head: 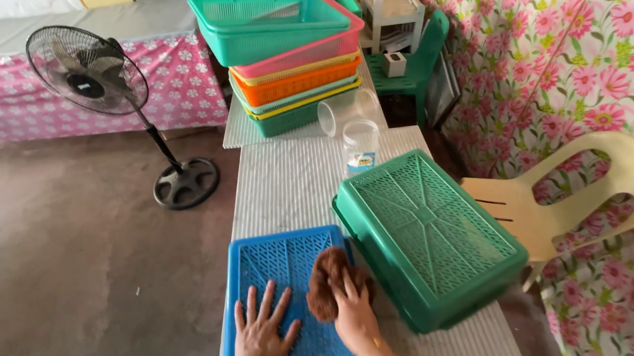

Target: The person is cleaning and wiping down colorful plastic trays using a cloth.

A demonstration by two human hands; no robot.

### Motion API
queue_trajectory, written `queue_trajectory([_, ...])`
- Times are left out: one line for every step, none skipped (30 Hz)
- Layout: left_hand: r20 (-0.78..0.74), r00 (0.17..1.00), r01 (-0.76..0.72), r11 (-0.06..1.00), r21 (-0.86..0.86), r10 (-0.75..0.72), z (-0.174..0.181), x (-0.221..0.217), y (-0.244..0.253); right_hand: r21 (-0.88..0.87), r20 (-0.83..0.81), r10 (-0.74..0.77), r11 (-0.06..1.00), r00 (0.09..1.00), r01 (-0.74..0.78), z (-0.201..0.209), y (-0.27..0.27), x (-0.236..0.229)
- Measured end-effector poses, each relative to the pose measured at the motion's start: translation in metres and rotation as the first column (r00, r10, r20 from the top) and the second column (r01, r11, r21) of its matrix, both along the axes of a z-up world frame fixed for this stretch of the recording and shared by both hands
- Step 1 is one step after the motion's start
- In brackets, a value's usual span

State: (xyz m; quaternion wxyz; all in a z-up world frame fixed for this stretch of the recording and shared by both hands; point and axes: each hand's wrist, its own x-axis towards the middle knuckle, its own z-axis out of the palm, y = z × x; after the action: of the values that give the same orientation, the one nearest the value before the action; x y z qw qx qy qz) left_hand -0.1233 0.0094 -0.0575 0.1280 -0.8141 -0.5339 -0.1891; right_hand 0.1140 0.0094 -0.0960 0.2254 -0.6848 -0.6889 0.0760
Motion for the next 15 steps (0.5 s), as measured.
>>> queue_trajectory([0.001, 1.000, 0.001, 1.000, -0.001, -0.001, -0.001, 0.001, 0.000, -0.042, -0.055, 0.042, 0.998, 0.998, -0.044, 0.000, -0.023, 0.004])
queue_trajectory([0.001, 1.000, 0.001, 1.000, -0.001, -0.001, -0.001, 0.002, 0.000, -0.082, -0.110, 0.081, 0.993, 0.991, -0.091, 0.001, -0.045, 0.007])
queue_trajectory([0.006, 1.000, 0.002, 1.000, 0.001, -0.002, 0.000, 0.002, 0.000, -0.081, -0.105, 0.080, 0.993, 0.991, -0.089, -0.003, -0.064, 0.010])
queue_trajectory([0.007, 1.000, -0.001, 1.000, -0.007, 0.001, 0.003, 0.002, 0.000, -0.039, -0.121, 0.124, 0.991, 0.985, -0.130, -0.006, -0.083, 0.012])
queue_trajectory([0.005, 1.000, -0.002, 1.000, -0.014, 0.002, 0.004, 0.002, 0.002, 0.003, -0.136, 0.166, 0.986, 0.977, -0.167, -0.010, -0.100, 0.015])
queue_trajectory([0.009, 1.000, 0.002, 1.000, -0.011, -0.002, 0.002, 0.002, 0.001, 0.005, -0.132, 0.163, 0.986, 0.978, -0.164, -0.032, -0.115, 0.017])
queue_trajectory([0.002, 1.000, 0.001, 0.999, -0.032, -0.001, 0.002, 0.002, 0.001, 0.031, -0.101, 0.096, 0.995, 0.990, -0.093, -0.053, -0.128, 0.018])
queue_trajectory([-0.005, 1.000, 0.000, 0.999, -0.053, 0.000, 0.001, 0.001, 0.002, 0.059, -0.072, 0.026, 0.998, 0.997, -0.022, -0.074, -0.141, 0.019])
queue_trajectory([-0.005, 1.000, 0.001, 0.999, -0.052, -0.001, 0.004, 0.002, 0.002, 0.059, -0.072, 0.025, 0.998, 0.997, -0.021, -0.068, -0.152, 0.028])
queue_trajectory([0.004, 1.000, 0.005, 0.996, -0.087, -0.005, 0.006, 0.002, 0.002, -0.077, -0.075, 0.074, 0.994, 0.994, -0.080, -0.062, -0.163, 0.037])
queue_trajectory([0.015, 1.000, 0.004, 0.992, -0.125, -0.002, 0.007, 0.002, 0.000, -0.215, -0.084, 0.129, 0.966, 0.988, -0.144, -0.057, -0.175, 0.046])
queue_trajectory([0.017, 1.000, 0.001, 0.992, -0.128, 0.001, 0.007, 0.002, 0.001, -0.218, -0.083, 0.132, 0.965, 0.988, -0.148, -0.010, -0.176, 0.051])
queue_trajectory([0.016, 1.000, 0.008, 0.994, -0.112, -0.007, 0.005, 0.002, 0.002, -0.357, -0.294, 0.092, 0.913, 0.952, -0.198, 0.036, -0.177, 0.057])
queue_trajectory([0.014, 1.000, 0.016, 0.995, -0.095, -0.014, 0.004, 0.002, 0.003, -0.473, -0.482, 0.013, 0.838, 0.876, -0.273, 0.082, -0.177, 0.062])
queue_trajectory([0.018, 1.000, 0.009, 0.995, -0.101, -0.008, 0.013, 0.003, -0.002, -0.479, -0.478, 0.017, 0.833, 0.878, -0.276, 0.121, -0.171, 0.046])
